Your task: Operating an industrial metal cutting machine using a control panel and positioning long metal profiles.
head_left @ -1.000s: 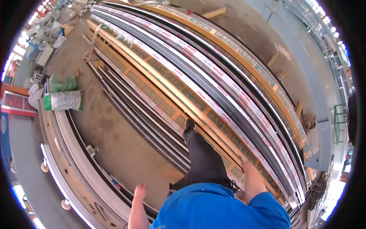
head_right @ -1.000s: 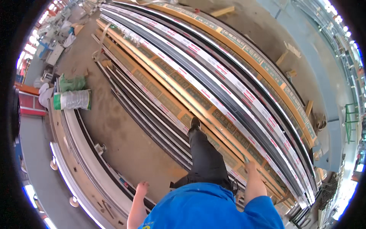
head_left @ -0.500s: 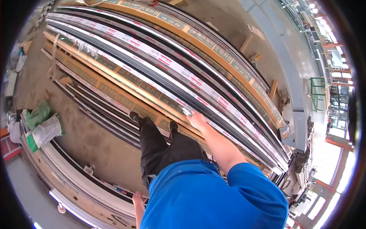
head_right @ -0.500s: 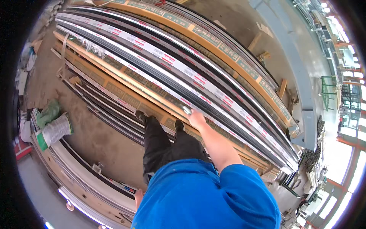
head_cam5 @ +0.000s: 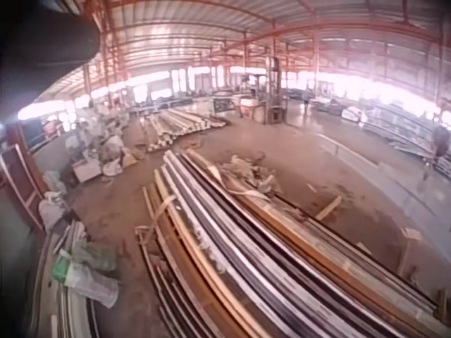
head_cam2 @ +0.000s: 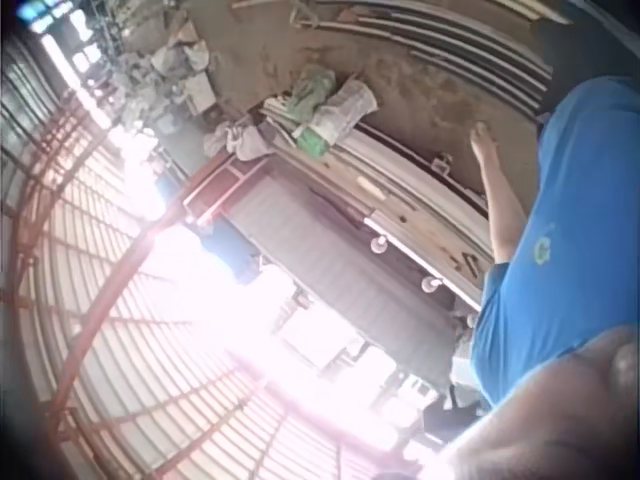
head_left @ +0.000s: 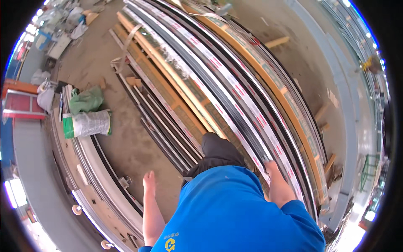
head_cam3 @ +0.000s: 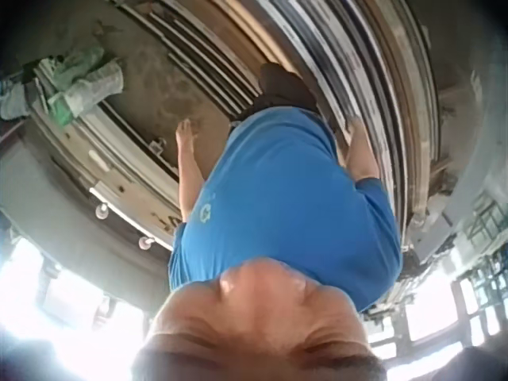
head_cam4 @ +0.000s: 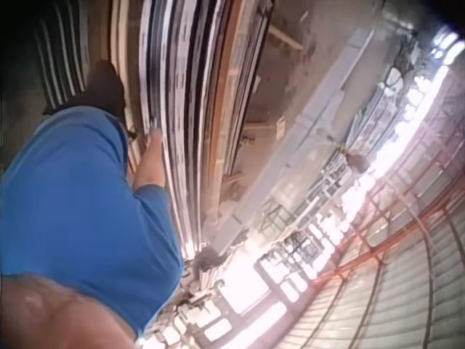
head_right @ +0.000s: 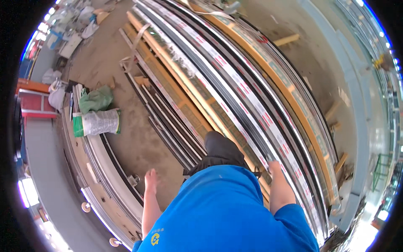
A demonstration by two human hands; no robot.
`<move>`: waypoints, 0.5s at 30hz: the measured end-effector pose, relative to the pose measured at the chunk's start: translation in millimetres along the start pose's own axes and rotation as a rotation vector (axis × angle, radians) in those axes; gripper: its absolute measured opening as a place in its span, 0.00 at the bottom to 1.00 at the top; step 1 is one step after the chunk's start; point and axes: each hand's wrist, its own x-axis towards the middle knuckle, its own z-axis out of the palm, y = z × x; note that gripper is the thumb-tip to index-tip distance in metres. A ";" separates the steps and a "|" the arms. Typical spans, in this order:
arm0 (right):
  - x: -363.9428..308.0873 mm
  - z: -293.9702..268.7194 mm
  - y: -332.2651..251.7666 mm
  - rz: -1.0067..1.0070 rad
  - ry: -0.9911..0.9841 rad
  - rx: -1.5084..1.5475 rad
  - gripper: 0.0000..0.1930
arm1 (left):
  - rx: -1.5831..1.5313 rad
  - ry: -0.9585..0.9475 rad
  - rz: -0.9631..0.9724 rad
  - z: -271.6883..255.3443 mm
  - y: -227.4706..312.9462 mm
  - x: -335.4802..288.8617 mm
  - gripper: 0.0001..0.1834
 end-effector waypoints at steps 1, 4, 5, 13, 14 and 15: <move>28.8 -10.2 27.7 0.079 0.037 0.027 0.11 | 0.047 -0.035 0.039 -0.4 31.9 26.1 0.19; -9.4 -10.6 -43.9 0.177 0.197 0.247 0.09 | 0.139 0.017 0.152 -19.1 64.5 101.4 0.20; -6.2 -34.0 -51.1 0.243 0.121 0.335 0.06 | 0.106 0.013 0.149 -16.4 92.2 125.7 0.20; 63.0 -142.6 -316.8 0.206 0.374 0.403 0.05 | 0.049 0.082 0.398 -73.6 271.1 298.8 0.21; 71.7 -145.8 -354.5 0.072 0.419 0.410 0.06 | 0.033 0.164 0.335 -89.5 277.5 314.0 0.21; 75.3 -144.2 -423.1 0.013 0.349 0.250 0.07 | 0.061 0.258 0.280 -106.6 278.1 327.7 0.22</move>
